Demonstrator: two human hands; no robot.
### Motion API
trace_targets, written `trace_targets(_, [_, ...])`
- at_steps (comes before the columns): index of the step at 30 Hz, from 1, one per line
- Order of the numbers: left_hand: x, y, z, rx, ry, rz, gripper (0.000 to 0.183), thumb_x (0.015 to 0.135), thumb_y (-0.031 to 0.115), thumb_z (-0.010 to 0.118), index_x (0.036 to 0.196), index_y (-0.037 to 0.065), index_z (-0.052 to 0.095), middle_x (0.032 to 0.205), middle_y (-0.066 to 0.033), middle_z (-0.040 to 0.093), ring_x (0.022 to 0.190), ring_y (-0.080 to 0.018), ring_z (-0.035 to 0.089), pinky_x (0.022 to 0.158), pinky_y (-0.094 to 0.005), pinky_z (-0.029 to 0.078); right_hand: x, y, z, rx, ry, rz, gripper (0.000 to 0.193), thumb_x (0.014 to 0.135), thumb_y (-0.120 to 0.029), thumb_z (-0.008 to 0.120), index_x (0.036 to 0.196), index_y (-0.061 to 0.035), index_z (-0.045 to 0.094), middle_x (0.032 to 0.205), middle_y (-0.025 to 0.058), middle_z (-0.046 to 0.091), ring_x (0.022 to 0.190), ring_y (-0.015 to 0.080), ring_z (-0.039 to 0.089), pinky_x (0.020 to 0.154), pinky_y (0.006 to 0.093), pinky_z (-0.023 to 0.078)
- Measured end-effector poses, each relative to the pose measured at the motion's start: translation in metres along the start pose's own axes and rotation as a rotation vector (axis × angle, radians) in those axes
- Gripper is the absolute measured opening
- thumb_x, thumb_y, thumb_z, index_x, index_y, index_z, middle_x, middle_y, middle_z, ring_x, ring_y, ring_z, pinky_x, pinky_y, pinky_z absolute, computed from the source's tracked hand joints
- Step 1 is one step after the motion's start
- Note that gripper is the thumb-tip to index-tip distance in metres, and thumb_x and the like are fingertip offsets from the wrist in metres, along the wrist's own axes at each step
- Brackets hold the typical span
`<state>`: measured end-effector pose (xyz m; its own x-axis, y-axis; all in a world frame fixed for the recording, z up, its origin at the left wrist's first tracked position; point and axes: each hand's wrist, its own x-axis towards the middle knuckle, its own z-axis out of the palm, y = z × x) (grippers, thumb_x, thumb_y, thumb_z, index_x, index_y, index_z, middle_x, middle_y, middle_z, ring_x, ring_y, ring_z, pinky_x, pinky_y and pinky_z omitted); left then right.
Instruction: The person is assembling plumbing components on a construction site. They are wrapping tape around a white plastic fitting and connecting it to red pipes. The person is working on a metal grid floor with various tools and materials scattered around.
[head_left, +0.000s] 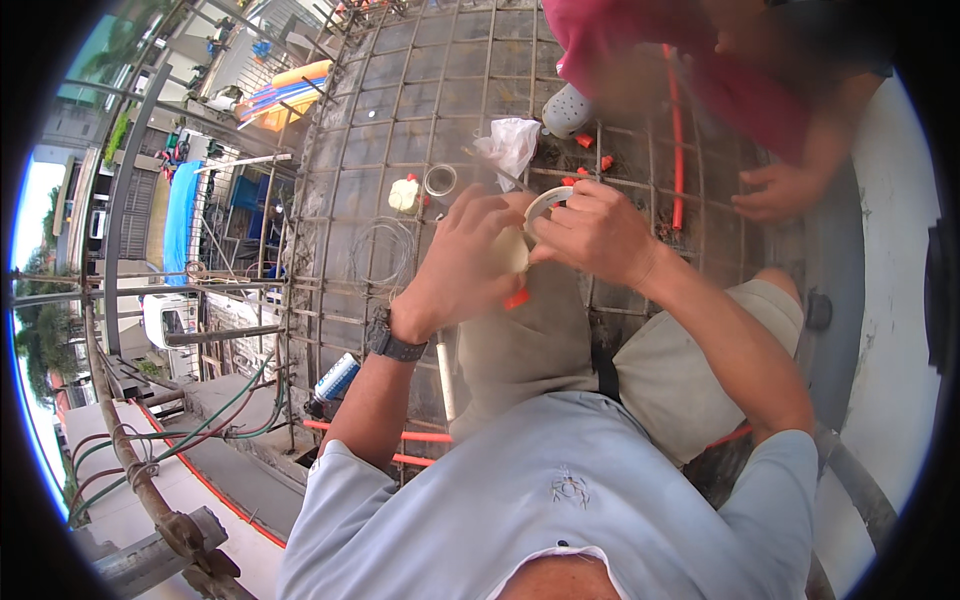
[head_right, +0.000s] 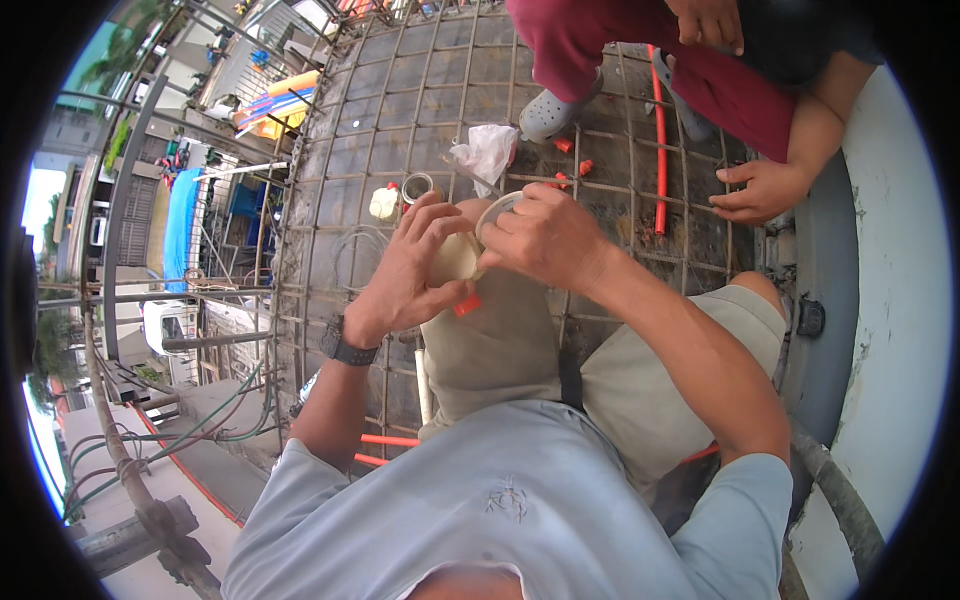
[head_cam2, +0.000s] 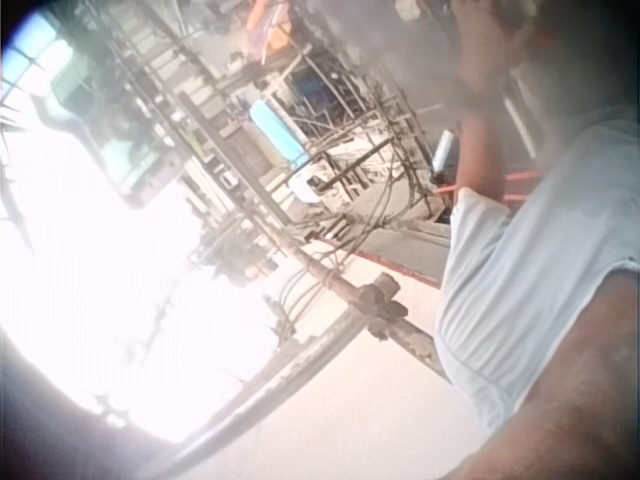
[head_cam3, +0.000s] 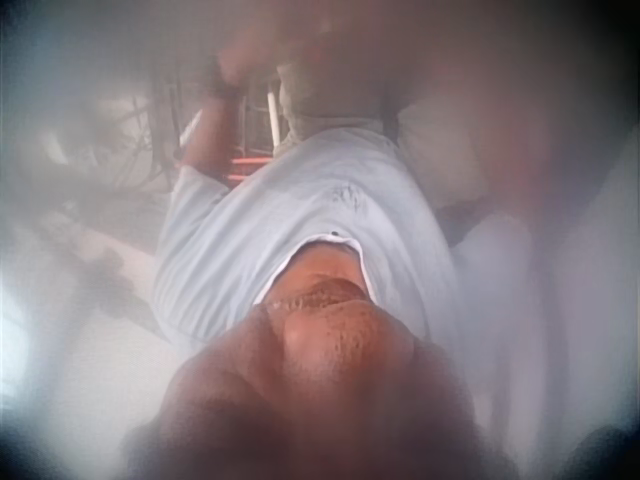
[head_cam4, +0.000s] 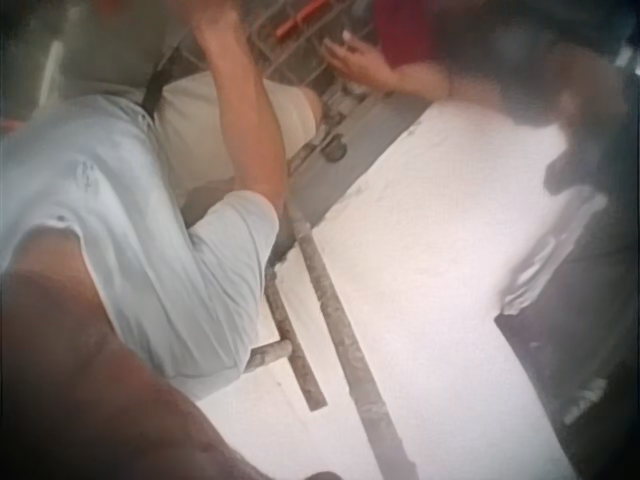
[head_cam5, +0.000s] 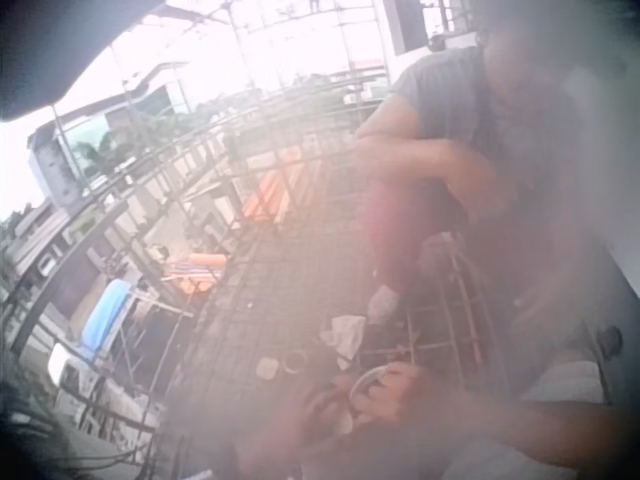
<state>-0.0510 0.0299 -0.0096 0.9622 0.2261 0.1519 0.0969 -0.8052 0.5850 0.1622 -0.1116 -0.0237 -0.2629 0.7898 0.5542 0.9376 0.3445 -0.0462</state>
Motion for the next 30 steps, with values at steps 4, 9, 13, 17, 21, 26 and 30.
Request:
trace_targets(4, [0.001,0.002,0.012,0.050,0.073,-0.048,0.080,0.072,0.040,0.095,0.136,0.008,0.060,0.142,-0.0151,0.060,0.143,-0.0421,0.049,0.116,-0.0534,0.040,0.011,0.001,0.005,0.039,-0.063,-0.050,0.039,0.084,-0.049,0.077,0.079,-0.0126,0.063,0.070,0.0011,0.062,0.070,0.0210,0.066,0.074,0.0368,0.051])
trace_targets(9, [0.000,-0.008,0.009,-0.008,0.063,-0.047,0.086,0.072,0.038,0.097,0.142,0.009,0.056,0.144,-0.0157,0.061,0.150,-0.0429,0.046,0.120,-0.0552,0.041,0.015,-0.009,0.004,0.320,-0.198,0.177,0.030,0.088,-0.038,0.078,0.082,-0.0117,0.065,0.077,0.0076,0.070,0.077,0.0292,0.072,0.078,0.0443,0.055])
trace_targets(13, [0.001,-0.005,0.005,0.032,0.051,-0.026,0.087,0.072,0.028,0.095,0.147,0.009,0.055,0.146,-0.0165,0.060,0.151,-0.0422,0.046,0.121,-0.0554,0.041,0.014,-0.014,-0.001,0.529,-0.328,0.374,0.021,0.089,-0.030,0.076,0.087,-0.0114,0.067,0.079,0.0099,0.070,0.082,0.0335,0.074,0.079,0.0508,0.058])
trace_targets(17, [0.000,0.001,0.002,0.035,0.026,-0.001,0.084,0.077,0.031,0.089,0.150,0.007,0.054,0.147,-0.0181,0.059,0.152,-0.0418,0.045,0.121,-0.0550,0.040,0.014,-0.017,-0.002,0.290,-0.341,0.210,0.020,0.089,-0.025,0.080,0.097,-0.0113,0.068,0.087,0.0081,0.069,0.081,0.0330,0.070,0.077,0.0473,0.056])
trace_targets(21, [-0.004,0.004,0.005,0.121,0.033,-0.033,0.078,0.085,0.039,0.079,0.150,0.006,0.053,0.150,-0.0190,0.056,0.151,-0.0423,0.044,0.120,-0.0540,0.039,0.008,-0.020,0.000,0.280,-0.282,0.229,0.017,0.090,-0.022,0.078,0.096,-0.0115,0.067,0.085,0.0083,0.069,0.079,0.0312,0.071,0.071,0.0451,0.058])
trace_targets(26, [-0.005,0.013,0.009,0.177,0.085,-0.028,0.075,0.087,0.036,0.076,0.151,0.005,0.051,0.153,-0.0190,0.053,0.150,-0.0418,0.045,0.118,-0.0534,0.039,0.000,-0.026,0.000,0.309,-0.238,0.318,0.014,0.092,-0.021,0.076,0.096,-0.0117,0.067,0.080,0.0078,0.067,0.076,0.0294,0.071,0.066,0.0434,0.058])
trace_targets(30, [-0.001,0.015,0.007,0.163,-0.008,-0.069,0.078,0.085,0.033,0.078,0.151,0.004,0.050,0.154,-0.0188,0.053,0.150,-0.0416,0.044,0.119,-0.0543,0.038,-0.002,-0.023,0.004,0.274,-0.164,0.197,0.012,0.088,-0.018,0.075,0.095,-0.0122,0.067,0.077,0.0072,0.065,0.073,0.0294,0.070,0.063,0.0440,0.057])
